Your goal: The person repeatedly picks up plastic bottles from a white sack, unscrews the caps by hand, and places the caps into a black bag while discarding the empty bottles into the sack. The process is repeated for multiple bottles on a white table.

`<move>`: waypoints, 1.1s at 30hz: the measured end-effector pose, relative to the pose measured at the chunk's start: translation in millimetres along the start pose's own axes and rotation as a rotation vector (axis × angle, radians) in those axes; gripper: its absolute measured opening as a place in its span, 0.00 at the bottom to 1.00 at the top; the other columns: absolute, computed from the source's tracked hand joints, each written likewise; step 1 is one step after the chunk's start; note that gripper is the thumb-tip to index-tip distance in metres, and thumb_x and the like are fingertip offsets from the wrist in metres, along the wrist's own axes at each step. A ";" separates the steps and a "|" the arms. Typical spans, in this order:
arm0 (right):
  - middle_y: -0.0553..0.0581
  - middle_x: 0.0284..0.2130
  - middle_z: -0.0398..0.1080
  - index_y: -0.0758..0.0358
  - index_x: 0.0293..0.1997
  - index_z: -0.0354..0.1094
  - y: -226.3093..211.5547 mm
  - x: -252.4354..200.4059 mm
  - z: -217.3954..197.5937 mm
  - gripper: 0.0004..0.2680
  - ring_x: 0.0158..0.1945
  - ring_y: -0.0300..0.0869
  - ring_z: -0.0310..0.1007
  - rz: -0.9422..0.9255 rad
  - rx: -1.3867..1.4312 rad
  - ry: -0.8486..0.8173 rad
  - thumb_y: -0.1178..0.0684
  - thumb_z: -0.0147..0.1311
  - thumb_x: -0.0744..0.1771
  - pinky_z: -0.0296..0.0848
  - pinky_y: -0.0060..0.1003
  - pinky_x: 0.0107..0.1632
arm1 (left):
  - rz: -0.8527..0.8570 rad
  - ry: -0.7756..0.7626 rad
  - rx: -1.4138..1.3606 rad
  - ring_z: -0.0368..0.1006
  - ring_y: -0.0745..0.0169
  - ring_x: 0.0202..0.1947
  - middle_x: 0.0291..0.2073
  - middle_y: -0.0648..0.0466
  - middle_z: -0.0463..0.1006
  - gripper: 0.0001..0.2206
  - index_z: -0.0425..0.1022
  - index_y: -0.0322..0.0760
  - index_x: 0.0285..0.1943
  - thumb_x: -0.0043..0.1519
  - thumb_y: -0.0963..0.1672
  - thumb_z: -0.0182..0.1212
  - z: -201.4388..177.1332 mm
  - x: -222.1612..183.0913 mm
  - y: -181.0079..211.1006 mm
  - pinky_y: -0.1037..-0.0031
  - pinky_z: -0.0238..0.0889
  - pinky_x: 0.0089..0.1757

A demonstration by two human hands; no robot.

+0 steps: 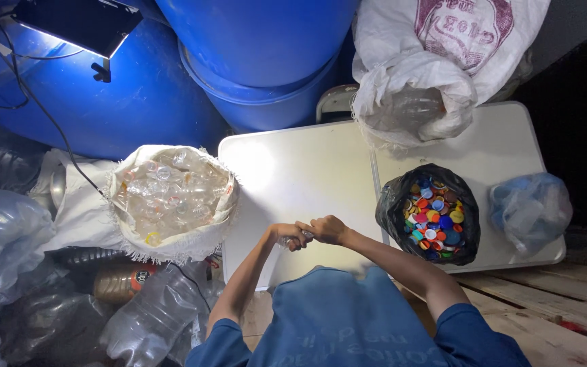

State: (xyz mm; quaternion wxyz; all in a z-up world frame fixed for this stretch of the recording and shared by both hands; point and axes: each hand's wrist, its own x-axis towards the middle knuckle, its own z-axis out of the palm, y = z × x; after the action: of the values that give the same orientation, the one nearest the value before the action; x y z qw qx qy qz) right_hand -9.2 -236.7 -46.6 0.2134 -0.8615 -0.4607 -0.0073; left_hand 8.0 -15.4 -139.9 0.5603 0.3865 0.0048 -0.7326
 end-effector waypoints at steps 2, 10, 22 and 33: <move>0.56 0.19 0.71 0.54 0.64 0.67 -7.6 1.8 -7.8 0.20 0.18 0.47 0.73 -0.020 0.023 -0.039 0.52 0.59 0.63 0.72 0.42 0.21 | -0.052 -0.135 -0.068 0.57 0.75 0.18 0.20 0.62 0.61 0.12 0.61 0.40 0.35 0.62 0.36 0.63 6.5 -7.2 3.2 0.81 0.51 0.21; 0.56 0.21 0.71 0.61 0.57 0.65 2.6 -7.2 16.3 0.20 0.21 0.51 0.74 -0.029 0.098 -0.098 0.46 0.62 0.62 0.70 0.46 0.21 | -0.025 0.015 0.147 0.67 0.66 0.21 0.24 0.53 0.70 0.12 0.65 0.28 0.38 0.55 0.34 0.66 -22.1 -16.5 0.0 0.74 0.61 0.24; 0.60 0.18 0.73 0.54 0.46 0.75 -2.0 -12.1 43.6 0.16 0.24 0.50 0.73 0.475 0.467 -0.286 0.34 0.47 0.71 0.66 0.45 0.30 | 0.405 0.954 0.947 0.77 0.46 0.40 0.44 0.44 0.79 0.34 0.67 0.33 0.55 0.44 0.46 0.85 67.4 -83.2 49.4 0.60 0.71 0.41; 0.43 0.15 0.56 0.58 0.35 0.63 33.8 -14.6 13.7 0.11 0.15 0.28 0.48 0.904 1.868 -0.754 0.44 0.58 0.69 0.50 0.27 0.19 | 0.491 1.368 1.342 0.77 0.44 0.39 0.39 0.47 0.80 0.18 0.71 0.35 0.49 0.56 0.47 0.71 70.7 -37.9 -28.3 0.55 0.70 0.37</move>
State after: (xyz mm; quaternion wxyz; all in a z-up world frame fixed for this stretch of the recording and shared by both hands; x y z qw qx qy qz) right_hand 6.8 -259.5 -74.3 0.6090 -0.3971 0.0371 0.6856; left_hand -52.2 -5.0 -80.7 0.2380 0.9542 -0.1688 -0.0657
